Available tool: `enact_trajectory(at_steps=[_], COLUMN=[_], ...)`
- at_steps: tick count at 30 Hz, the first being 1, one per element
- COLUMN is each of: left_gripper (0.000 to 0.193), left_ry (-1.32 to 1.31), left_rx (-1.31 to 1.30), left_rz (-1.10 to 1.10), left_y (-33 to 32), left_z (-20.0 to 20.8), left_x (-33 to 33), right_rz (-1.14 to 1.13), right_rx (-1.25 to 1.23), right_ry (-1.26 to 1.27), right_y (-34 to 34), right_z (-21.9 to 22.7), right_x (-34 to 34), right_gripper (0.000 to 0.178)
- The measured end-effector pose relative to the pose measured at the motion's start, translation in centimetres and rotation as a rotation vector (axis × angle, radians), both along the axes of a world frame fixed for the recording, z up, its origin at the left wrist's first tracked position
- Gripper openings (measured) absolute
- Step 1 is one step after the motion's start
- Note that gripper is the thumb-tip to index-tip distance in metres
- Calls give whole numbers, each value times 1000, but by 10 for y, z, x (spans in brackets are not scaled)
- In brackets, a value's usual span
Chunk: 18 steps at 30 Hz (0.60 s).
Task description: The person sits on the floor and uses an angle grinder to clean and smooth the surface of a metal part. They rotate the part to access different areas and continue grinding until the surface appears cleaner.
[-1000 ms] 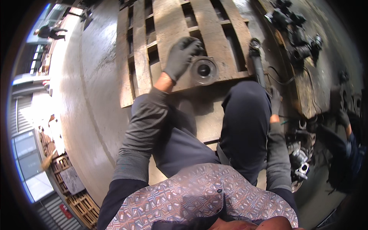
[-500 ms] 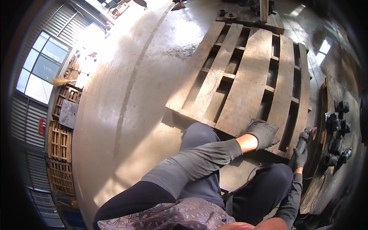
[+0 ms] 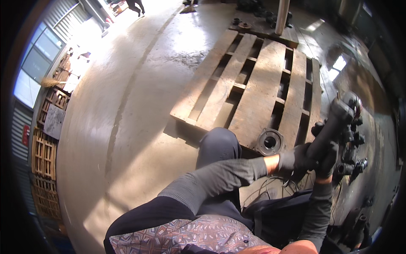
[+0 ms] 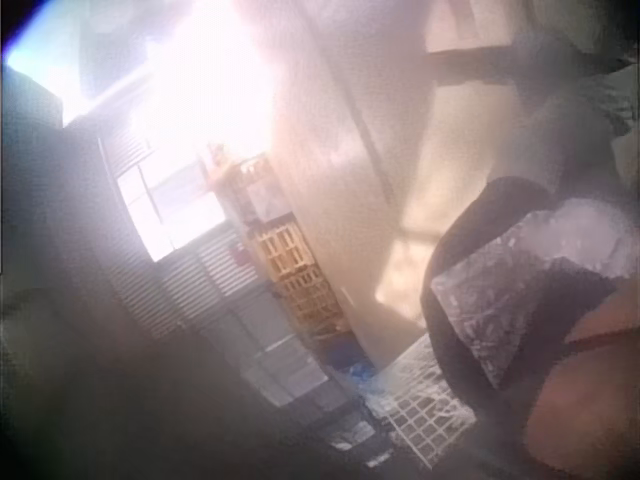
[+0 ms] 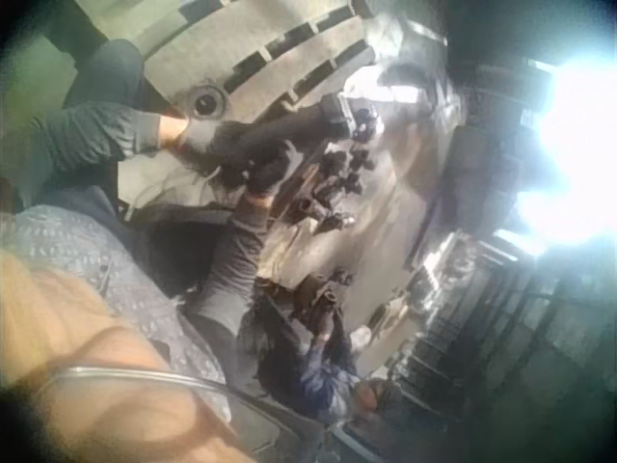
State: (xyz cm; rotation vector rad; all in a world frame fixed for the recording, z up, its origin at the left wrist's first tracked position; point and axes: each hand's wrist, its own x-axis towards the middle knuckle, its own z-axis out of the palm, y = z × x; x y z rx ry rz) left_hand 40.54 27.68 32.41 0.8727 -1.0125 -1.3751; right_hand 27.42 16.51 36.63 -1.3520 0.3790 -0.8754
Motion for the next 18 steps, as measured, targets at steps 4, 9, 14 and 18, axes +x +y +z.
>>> enact_trajectory(at_steps=[4,9,14,18], left_gripper=[86,87,89,92], left_ry=[-1127,-1381,-1386,-1413], left_rx=[209,341,348,321], left_rz=[343,249,190,223], left_y=[36,73,98,106], left_z=[-38,-89,-107,-122], left_x=[-20,-53,-52,-62], right_rz=[-369,-627,-565,-375], right_rx=[75,527,856,1037], right_ry=[28,132,66,-43], right_y=[17,40,47,57], right_z=[-35,-144,-220,-233], right_x=[3,2,-11,-16], right_gripper=[48,22,24,34])
